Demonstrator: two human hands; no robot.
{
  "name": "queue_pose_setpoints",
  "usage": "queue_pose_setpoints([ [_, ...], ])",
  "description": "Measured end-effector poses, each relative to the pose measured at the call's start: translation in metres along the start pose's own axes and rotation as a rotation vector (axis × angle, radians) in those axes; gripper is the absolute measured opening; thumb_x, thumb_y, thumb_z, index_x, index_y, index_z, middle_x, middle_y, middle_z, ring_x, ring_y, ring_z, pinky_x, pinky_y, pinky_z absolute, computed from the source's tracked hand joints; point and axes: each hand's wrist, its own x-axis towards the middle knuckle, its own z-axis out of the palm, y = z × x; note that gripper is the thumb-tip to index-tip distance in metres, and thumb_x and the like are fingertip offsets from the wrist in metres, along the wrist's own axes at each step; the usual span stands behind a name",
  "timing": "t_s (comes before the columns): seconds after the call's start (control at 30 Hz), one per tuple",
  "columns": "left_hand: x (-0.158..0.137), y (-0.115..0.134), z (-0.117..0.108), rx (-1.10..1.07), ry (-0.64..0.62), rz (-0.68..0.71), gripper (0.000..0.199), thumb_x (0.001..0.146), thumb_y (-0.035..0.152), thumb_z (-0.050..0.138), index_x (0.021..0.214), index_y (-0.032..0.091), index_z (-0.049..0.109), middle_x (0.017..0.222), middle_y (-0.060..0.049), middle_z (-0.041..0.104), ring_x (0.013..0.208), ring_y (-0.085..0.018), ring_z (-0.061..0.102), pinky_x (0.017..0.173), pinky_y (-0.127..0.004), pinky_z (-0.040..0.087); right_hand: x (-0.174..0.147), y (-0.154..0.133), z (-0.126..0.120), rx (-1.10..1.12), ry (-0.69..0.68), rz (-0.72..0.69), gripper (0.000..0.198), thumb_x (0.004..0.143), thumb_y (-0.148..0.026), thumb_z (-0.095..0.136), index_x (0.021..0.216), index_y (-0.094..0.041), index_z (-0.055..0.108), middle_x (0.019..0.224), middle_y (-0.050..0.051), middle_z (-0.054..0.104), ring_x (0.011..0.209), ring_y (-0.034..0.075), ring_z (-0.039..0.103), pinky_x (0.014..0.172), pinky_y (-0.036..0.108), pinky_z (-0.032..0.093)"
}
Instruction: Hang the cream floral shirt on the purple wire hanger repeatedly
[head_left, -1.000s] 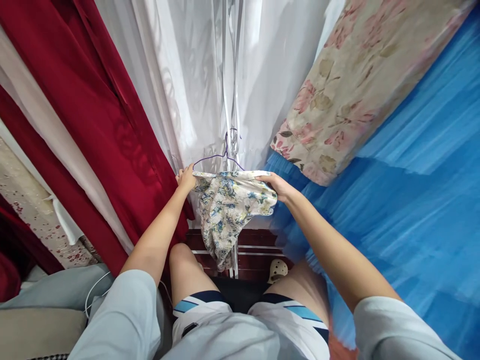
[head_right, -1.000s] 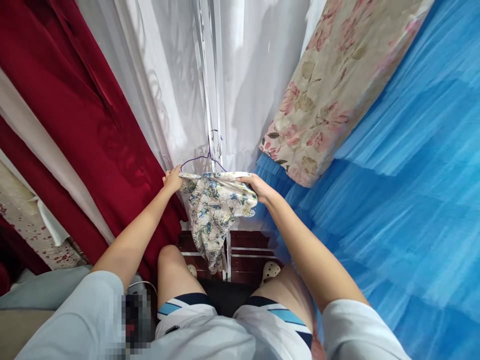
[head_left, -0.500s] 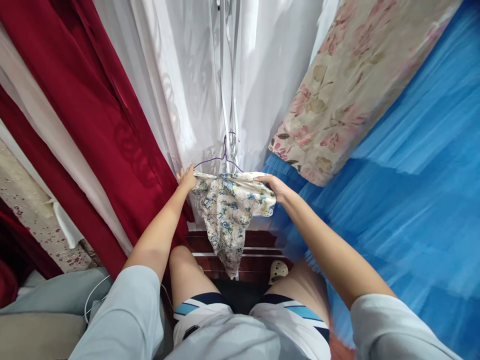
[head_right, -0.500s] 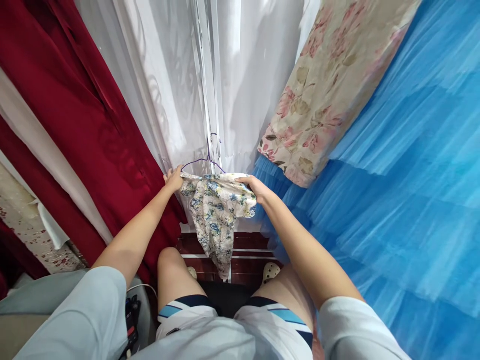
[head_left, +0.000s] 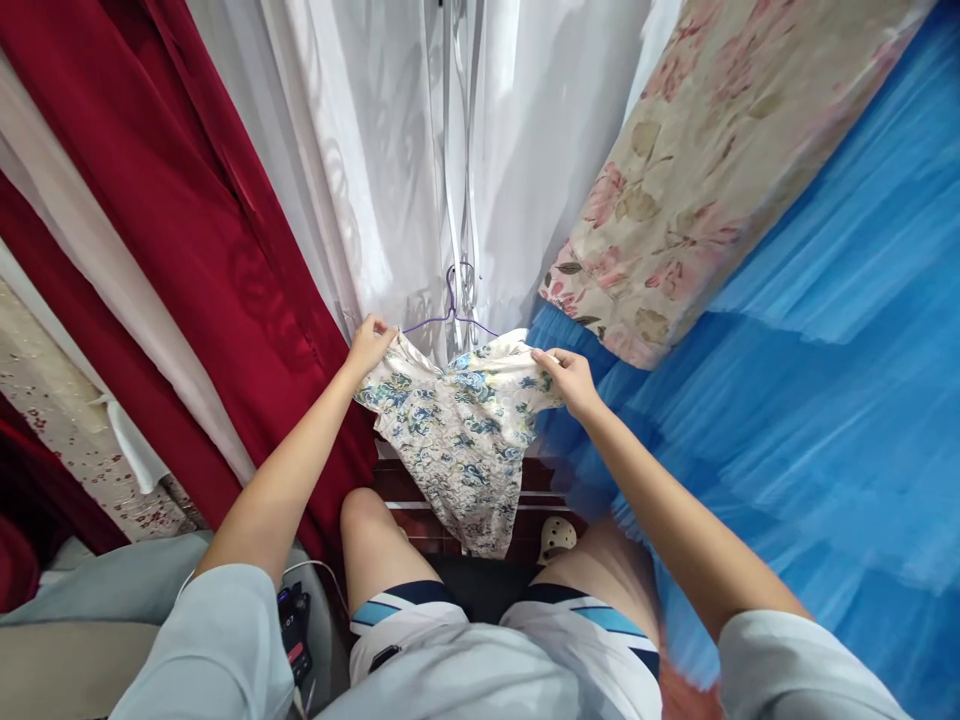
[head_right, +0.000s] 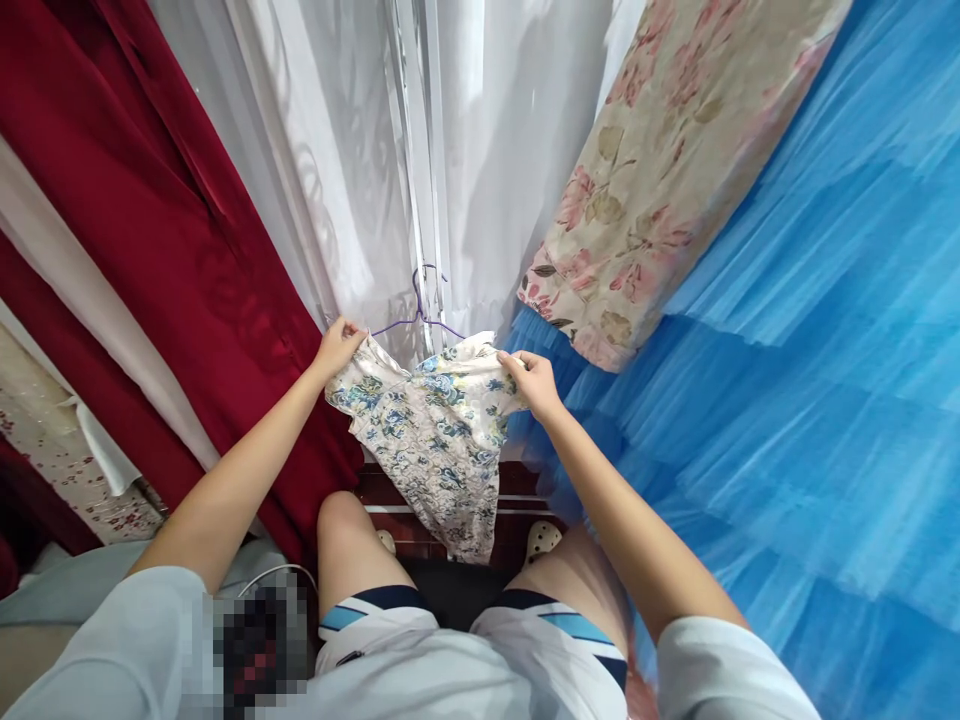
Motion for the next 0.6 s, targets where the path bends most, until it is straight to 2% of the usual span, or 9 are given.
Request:
queue_pose_setpoints([
  [0.07,-0.008,0.011,-0.004,0.071,-0.045,0.038,0.036,0.094,0.047,0.046,0.083,0.016,0.062,0.075,-0.004,0.059,0.074,-0.019,0.055,0.073,-0.028,0.04,0.002,-0.005,-0.005,0.051,0.038,-0.046,0.038,0.078,-0.053,0.069,0.062,-0.019,0.061,0.051,-0.004,0.047,0.048,0.01,0.038,0.046,0.023,0.032],
  [0.13,-0.017,0.022,-0.007,0.158,-0.066,0.107,0.045,0.094,0.055,0.042,0.087,0.017,0.064,0.074,-0.005,0.061,0.076,-0.022,0.057,0.071,-0.029,0.038,0.013,-0.018,-0.01,0.09,0.093,-0.071,0.033,0.076,-0.049,0.072,0.064,-0.019,0.063,0.053,-0.003,0.049,0.048,0.01,0.039,0.047,0.024,0.032],
  [0.2,-0.023,0.029,-0.009,0.243,-0.039,0.12,0.046,0.09,0.061,0.049,0.096,0.018,0.066,0.082,-0.008,0.065,0.084,-0.026,0.06,0.073,-0.03,0.037,0.025,-0.035,-0.01,0.117,0.101,-0.037,0.031,0.075,-0.047,0.074,0.065,-0.019,0.064,0.054,-0.002,0.051,0.048,0.011,0.041,0.046,0.025,0.033],
  [0.27,-0.025,0.03,-0.01,0.272,0.0,0.051,0.045,0.085,0.061,0.055,0.096,0.019,0.067,0.086,-0.011,0.067,0.09,-0.03,0.06,0.075,-0.031,0.037,0.028,-0.055,-0.005,0.116,0.047,0.013,0.032,0.075,-0.048,0.074,0.066,-0.018,0.064,0.054,-0.001,0.052,0.048,0.012,0.043,0.046,0.025,0.034],
  [0.37,-0.023,0.019,-0.005,0.071,0.07,-0.142,0.036,0.083,0.053,0.06,0.078,0.018,0.067,0.078,-0.011,0.065,0.09,-0.03,0.06,0.076,-0.032,0.037,0.003,-0.087,0.014,0.072,-0.169,-0.034,0.036,0.082,-0.052,0.068,0.07,-0.018,0.064,0.056,-0.001,0.054,0.049,0.012,0.046,0.048,0.025,0.036],
  [0.43,-0.024,0.01,0.001,-0.096,0.098,-0.246,0.043,0.083,0.053,0.058,0.059,0.018,0.059,0.063,-0.008,0.058,0.08,-0.027,0.059,0.071,-0.031,0.037,-0.031,-0.105,0.029,0.035,-0.443,-0.169,0.04,0.09,-0.052,0.057,0.074,-0.017,0.065,0.063,0.0,0.059,0.056,0.014,0.053,0.054,0.026,0.043],
  [0.5,-0.03,0.006,0.011,-0.201,0.095,-0.29,0.057,0.086,0.062,0.048,0.047,0.02,0.045,0.05,-0.005,0.047,0.065,-0.021,0.055,0.063,-0.028,0.037,-0.067,-0.114,0.04,0.036,-0.811,-0.28,0.041,0.098,-0.048,0.044,0.091,-0.018,0.07,0.085,0.004,0.069,0.079,0.019,0.064,0.074,0.031,0.051],
  [0.53,-0.036,0.008,0.017,-0.237,0.083,-0.289,0.062,0.088,0.066,0.041,0.046,0.021,0.039,0.048,-0.003,0.042,0.06,-0.018,0.051,0.06,-0.027,0.037,-0.082,-0.113,0.043,0.022,-0.903,-0.339,0.036,0.098,-0.045,0.046,0.104,-0.019,0.07,0.101,0.007,0.07,0.094,0.022,0.065,0.087,0.034,0.051],
  [0.6,-0.051,0.018,0.031,-0.323,0.047,-0.271,0.066,0.089,0.071,0.031,0.047,0.021,0.035,0.048,-0.002,0.041,0.055,-0.014,0.047,0.058,-0.025,0.038,-0.099,-0.101,0.046,-0.031,-0.902,-0.41,0.037,0.095,-0.042,0.054,0.124,-0.021,0.063,0.125,0.01,0.064,0.116,0.025,0.058,0.105,0.039,0.042],
])
